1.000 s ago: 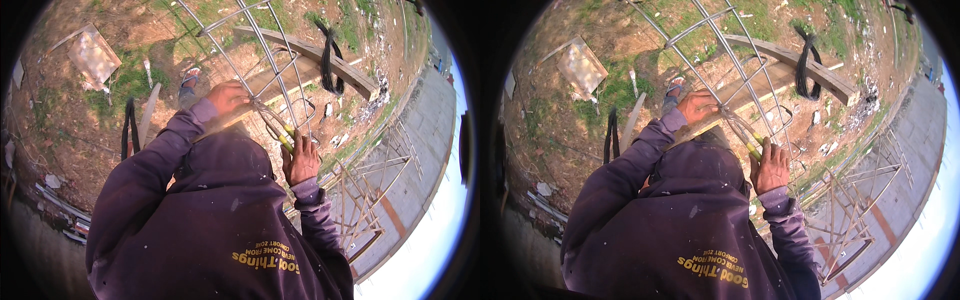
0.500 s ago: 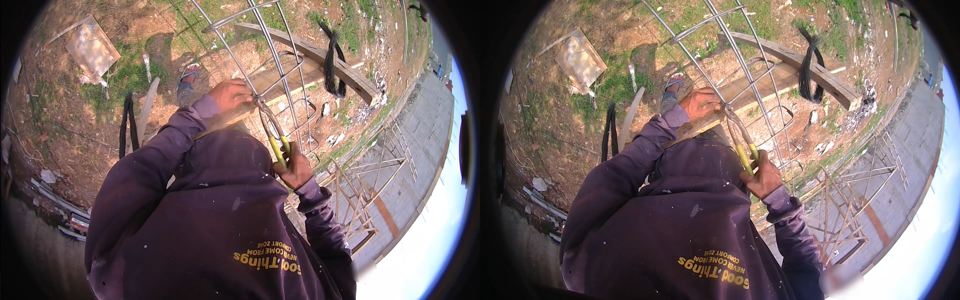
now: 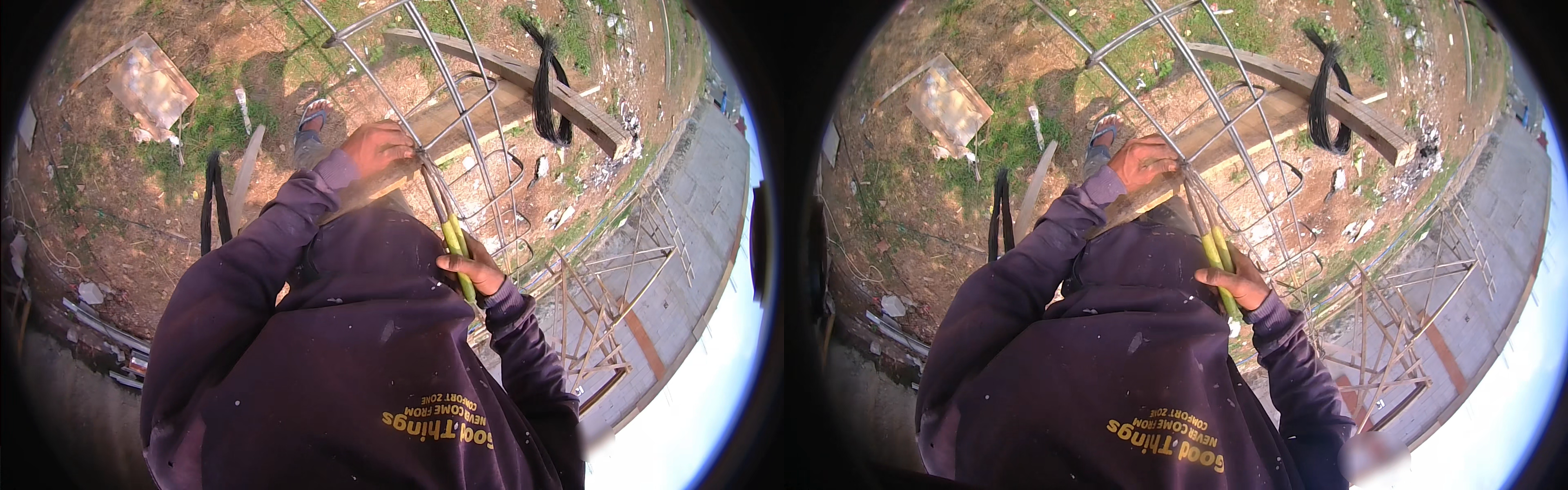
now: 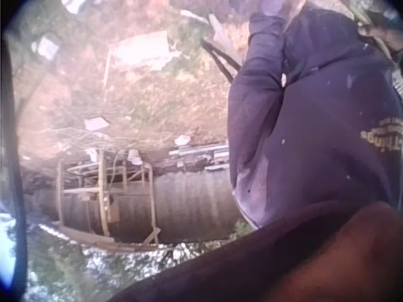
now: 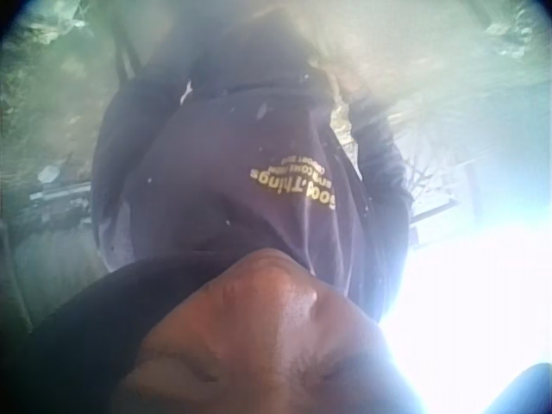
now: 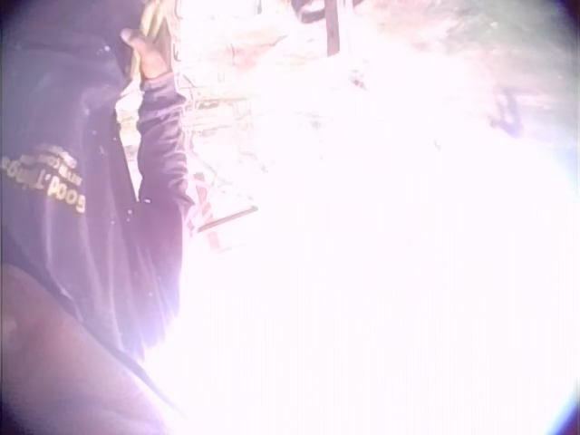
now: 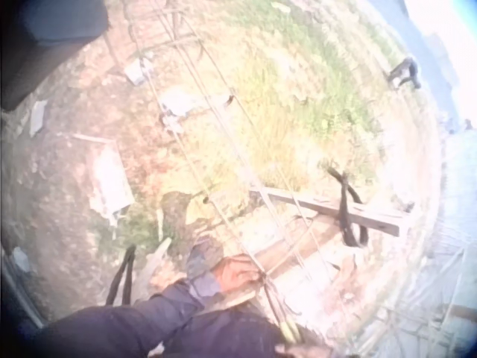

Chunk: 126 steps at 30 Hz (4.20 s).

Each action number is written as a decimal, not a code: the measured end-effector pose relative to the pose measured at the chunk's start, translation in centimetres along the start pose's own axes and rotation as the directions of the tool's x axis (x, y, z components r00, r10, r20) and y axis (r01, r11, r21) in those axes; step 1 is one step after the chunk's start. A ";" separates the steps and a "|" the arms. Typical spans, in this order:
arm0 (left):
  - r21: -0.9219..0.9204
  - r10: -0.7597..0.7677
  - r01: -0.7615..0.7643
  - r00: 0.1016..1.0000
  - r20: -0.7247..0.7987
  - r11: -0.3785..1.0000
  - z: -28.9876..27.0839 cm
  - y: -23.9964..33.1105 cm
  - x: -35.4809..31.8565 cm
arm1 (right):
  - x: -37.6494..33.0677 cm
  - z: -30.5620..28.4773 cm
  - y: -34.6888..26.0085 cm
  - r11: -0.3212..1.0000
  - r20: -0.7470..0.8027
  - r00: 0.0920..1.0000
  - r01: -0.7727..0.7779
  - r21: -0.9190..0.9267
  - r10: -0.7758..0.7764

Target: The person uses pliers to twist wire ties around the intersections of a metal rebar cage, securing the grid structure. A coworker assists by holding the cage steady. The person repeatedly positions the wire and twists it to fasten the rebar bars together.

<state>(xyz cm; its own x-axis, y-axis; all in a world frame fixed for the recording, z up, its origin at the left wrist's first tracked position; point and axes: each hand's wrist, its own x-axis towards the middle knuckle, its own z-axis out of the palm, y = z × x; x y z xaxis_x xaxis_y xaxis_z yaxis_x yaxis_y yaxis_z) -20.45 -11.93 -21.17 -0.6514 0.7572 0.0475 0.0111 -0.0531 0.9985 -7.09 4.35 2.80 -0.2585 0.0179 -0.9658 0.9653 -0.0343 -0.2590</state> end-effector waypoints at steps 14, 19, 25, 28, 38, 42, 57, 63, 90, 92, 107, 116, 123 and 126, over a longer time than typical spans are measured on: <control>0.063 -0.046 0.046 0.999 0.002 0.997 -0.6 2.1 0.3 | 2.1 -1.8 3.0 0.954 0.134 0.986 0.053 0.296 -0.097; 0.166 -0.092 0.101 0.994 -0.059 0.981 0.0 2.5 0.0 | 2.8 -0.2 7.3 0.699 0.155 0.902 0.194 0.688 -0.402; 0.279 -0.180 0.231 0.964 -0.197 0.932 -0.1 5.5 -1.1 | 0.6 0.6 11.9 0.920 -0.254 0.891 0.391 0.004 -0.377; 0.451 -0.123 0.228 0.960 -0.251 0.863 -0.3 8.2 -0.5 | 1.3 1.2 16.2 0.876 -0.399 0.791 0.476 -0.075 -0.464; 0.760 0.202 -0.032 0.971 -0.131 0.650 4.9 6.0 6.5 | 3.1 5.3 29.9 0.707 -0.580 0.775 0.556 0.436 -0.252; 0.768 0.338 -0.172 0.939 -0.061 0.617 4.8 3.5 5.9 | 3.2 6.2 32.4 0.485 -0.729 0.604 0.766 0.421 -0.322; 0.738 0.242 -0.176 0.970 0.018 0.651 16.0 7.3 2.4 | 3.1 5.7 41.5 0.567 -0.810 0.543 0.748 0.346 -0.221; 0.797 -0.181 0.065 0.982 0.056 0.600 20.7 6.0 1.3 | 4.0 7.7 44.9 0.585 -0.865 0.447 0.773 0.244 -0.229; 0.520 -0.278 -0.700 0.440 0.854 0.489 42.5 4.5 15.0 | 4.3 -5.1 29.5 0.637 -0.910 0.387 0.668 0.386 0.145; 0.495 -0.272 -0.732 0.413 0.869 0.468 42.8 4.5 15.1 | 4.0 -5.2 29.4 0.722 -0.881 0.448 0.559 0.409 0.152; 0.423 -0.338 -0.714 0.270 0.902 0.558 41.8 6.4 16.0 | 2.0 -3.7 32.7 0.738 -0.971 0.231 0.664 0.117 -0.054; 0.175 0.005 -0.730 0.238 0.971 0.661 54.1 9.2 11.7 | -0.8 0.6 41.5 0.716 -0.953 0.265 0.635 0.289 0.149; 0.233 -0.134 -0.668 0.197 0.971 0.707 59.4 5.7 8.6 | -1.9 3.4 44.7 0.823 -0.932 0.335 0.484 0.296 0.138; 0.198 0.073 -0.696 0.340 0.938 0.691 55.9 7.3 9.2 | -2.9 3.0 45.4 0.847 -0.999 -0.043 0.532 -0.018 0.006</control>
<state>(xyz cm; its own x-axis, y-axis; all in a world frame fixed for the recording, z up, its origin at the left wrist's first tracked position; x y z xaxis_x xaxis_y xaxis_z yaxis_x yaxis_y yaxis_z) 16.01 31.01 -12.03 0.4911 0.8637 0.1136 0.6110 -0.4344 0.6618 37.37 -0.28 -6.23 0.0542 0.9974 0.0480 0.6807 -0.0018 -0.7326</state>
